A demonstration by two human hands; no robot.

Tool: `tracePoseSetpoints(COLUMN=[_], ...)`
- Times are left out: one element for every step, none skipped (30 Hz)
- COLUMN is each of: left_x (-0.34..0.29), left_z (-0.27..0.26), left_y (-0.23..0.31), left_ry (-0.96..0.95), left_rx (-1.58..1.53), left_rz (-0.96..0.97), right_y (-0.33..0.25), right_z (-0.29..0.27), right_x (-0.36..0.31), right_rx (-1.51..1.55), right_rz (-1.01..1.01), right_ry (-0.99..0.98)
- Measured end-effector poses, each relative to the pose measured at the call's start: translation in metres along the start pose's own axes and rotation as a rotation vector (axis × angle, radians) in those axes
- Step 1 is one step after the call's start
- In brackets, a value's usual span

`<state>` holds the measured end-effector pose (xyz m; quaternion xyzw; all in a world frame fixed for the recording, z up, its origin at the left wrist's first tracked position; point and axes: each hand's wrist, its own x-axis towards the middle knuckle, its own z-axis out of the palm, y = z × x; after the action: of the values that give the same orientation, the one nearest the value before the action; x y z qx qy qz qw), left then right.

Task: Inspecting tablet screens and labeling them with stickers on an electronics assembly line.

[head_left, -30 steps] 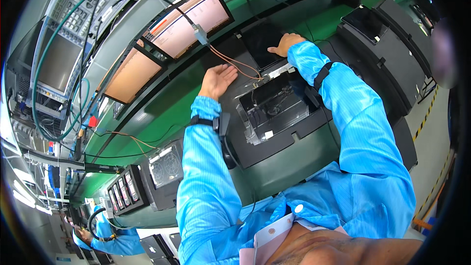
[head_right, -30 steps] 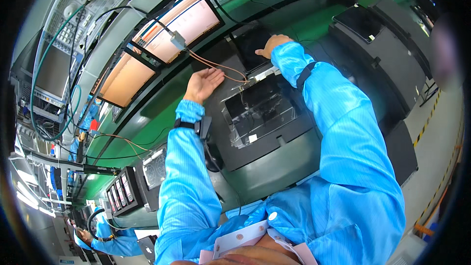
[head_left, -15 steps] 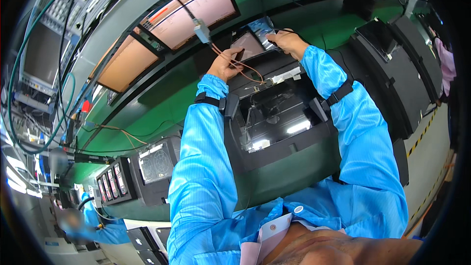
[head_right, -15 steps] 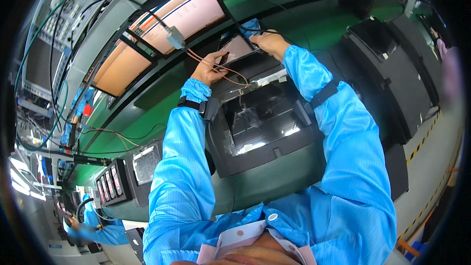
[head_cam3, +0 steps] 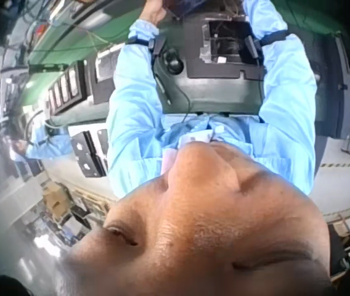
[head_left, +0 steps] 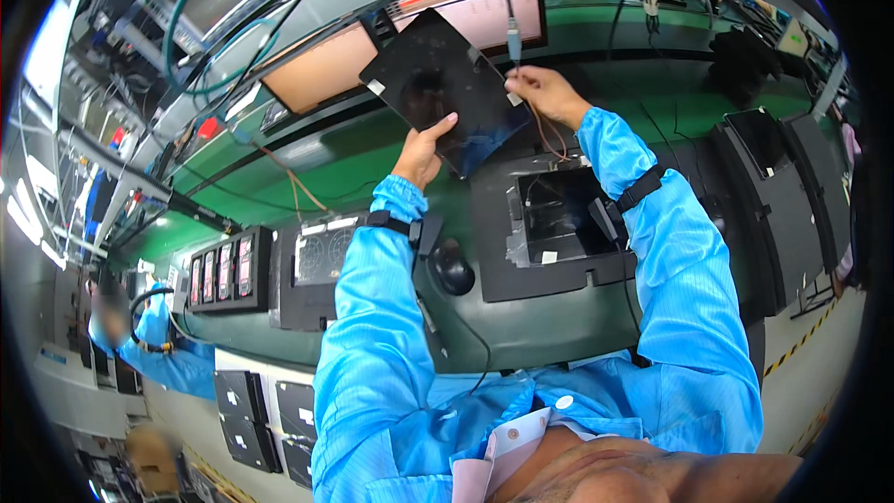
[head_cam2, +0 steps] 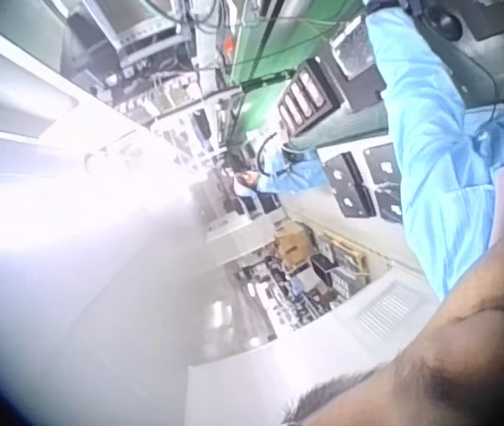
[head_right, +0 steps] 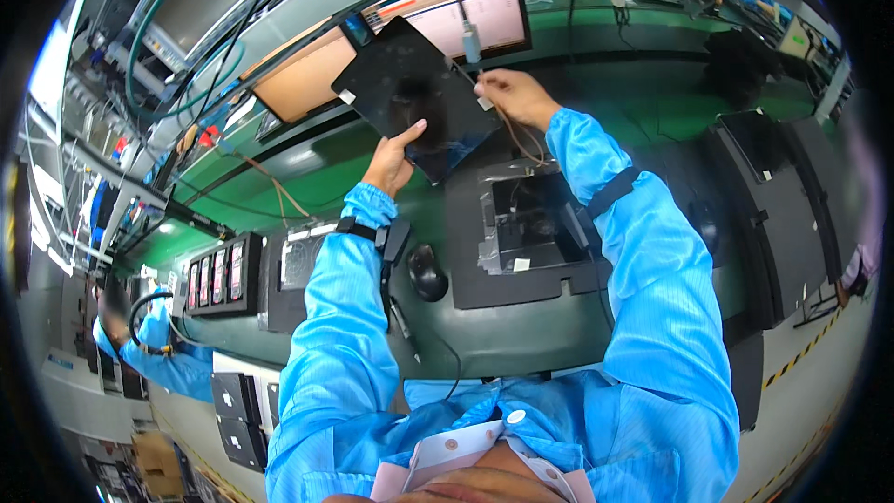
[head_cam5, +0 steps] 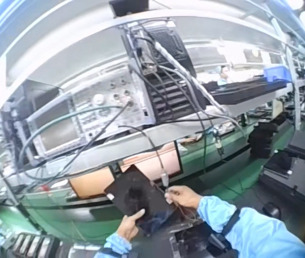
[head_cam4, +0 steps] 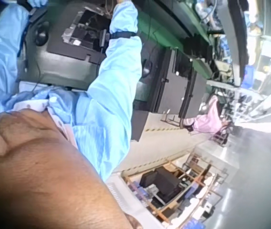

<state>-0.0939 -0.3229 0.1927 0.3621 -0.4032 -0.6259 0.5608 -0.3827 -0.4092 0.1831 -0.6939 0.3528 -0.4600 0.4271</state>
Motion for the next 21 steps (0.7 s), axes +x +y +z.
tracePoseSetpoints(left_x=[-0.020,-0.043,-0.069,-0.100,-0.137,-0.175,-0.214,-0.255,-0.291,-0.322,-0.351,-0.373,-0.390,-0.406,-0.419,-0.428,-0.438,-0.447,-0.455,-0.461,-0.465], left_z=[-0.011,-0.023,-0.035,-0.048,-0.061,-0.073,-0.084,-0.093,-0.101,-0.106,-0.108,-0.110,-0.113,-0.114,-0.117,-0.119,-0.122,-0.125,-0.128,-0.132,-0.136], left_y=[0.009,0.020,0.031,0.039,0.045,0.050,0.053,0.054,0.054,0.053,0.047,0.043,0.039,0.034,0.031,0.027,0.025,0.023,0.023,0.024,0.024], left_ry=[0.033,0.094,0.151,0.210,0.242,0.270,0.302,0.322,0.354,0.444,0.524,0.573,0.592,0.588,0.616,0.627,0.634,0.642,0.642,0.729,0.701], left_rx=[0.029,0.135,0.242,0.346,0.362,0.376,0.365,0.262,0.174,0.107,0.003,-0.106,-0.252,-0.408,-0.557,-0.543,-0.651,-0.759,-0.829,-0.897,-0.885], left_rz=[0.015,0.035,0.049,0.053,0.031,0.005,0.013,0.031,0.055,0.050,0.103,0.176,0.180,0.204,0.229,0.294,0.309,0.326,0.325,0.316,0.309], right_y=[-0.005,-0.013,-0.023,-0.036,-0.049,-0.064,-0.075,-0.085,-0.094,-0.099,-0.102,-0.100,-0.095,-0.088,-0.080,-0.071,-0.063,-0.056,-0.053,-0.052,-0.054], right_z=[0.003,0.006,0.006,0.011,0.016,0.020,0.037,0.056,0.077,0.100,0.123,0.148,0.177,0.202,0.223,0.245,0.262,0.272,0.280,0.284,0.285], right_x=[-0.002,-0.007,-0.020,-0.033,-0.054,-0.083,-0.109,-0.133,-0.150,-0.164,-0.170,-0.167,-0.161,-0.159,-0.154,-0.149,-0.144,-0.141,-0.137,-0.133,-0.131], right_rx=[-0.098,-0.191,-0.207,-0.216,-0.266,-0.307,-0.298,-0.286,-0.351,-0.341,-0.468,-0.542,-0.576,-0.605,-0.640,-0.668,-0.723,-0.775,-0.854,-0.876,-0.910], right_rz=[0.027,0.049,0.016,0.071,-0.014,0.008,-0.117,-0.176,-0.396,-0.341,-0.423,-0.595,-0.644,-0.638,-0.637,-0.643,-0.666,-0.690,-0.668,-0.627,-0.686], right_ry=[0.177,0.298,0.432,0.597,0.621,0.691,0.606,0.522,0.355,0.153,-0.056,-0.187,-0.320,-0.422,-0.472,-0.526,-0.570,-0.615,-0.686,-0.769,-0.745])
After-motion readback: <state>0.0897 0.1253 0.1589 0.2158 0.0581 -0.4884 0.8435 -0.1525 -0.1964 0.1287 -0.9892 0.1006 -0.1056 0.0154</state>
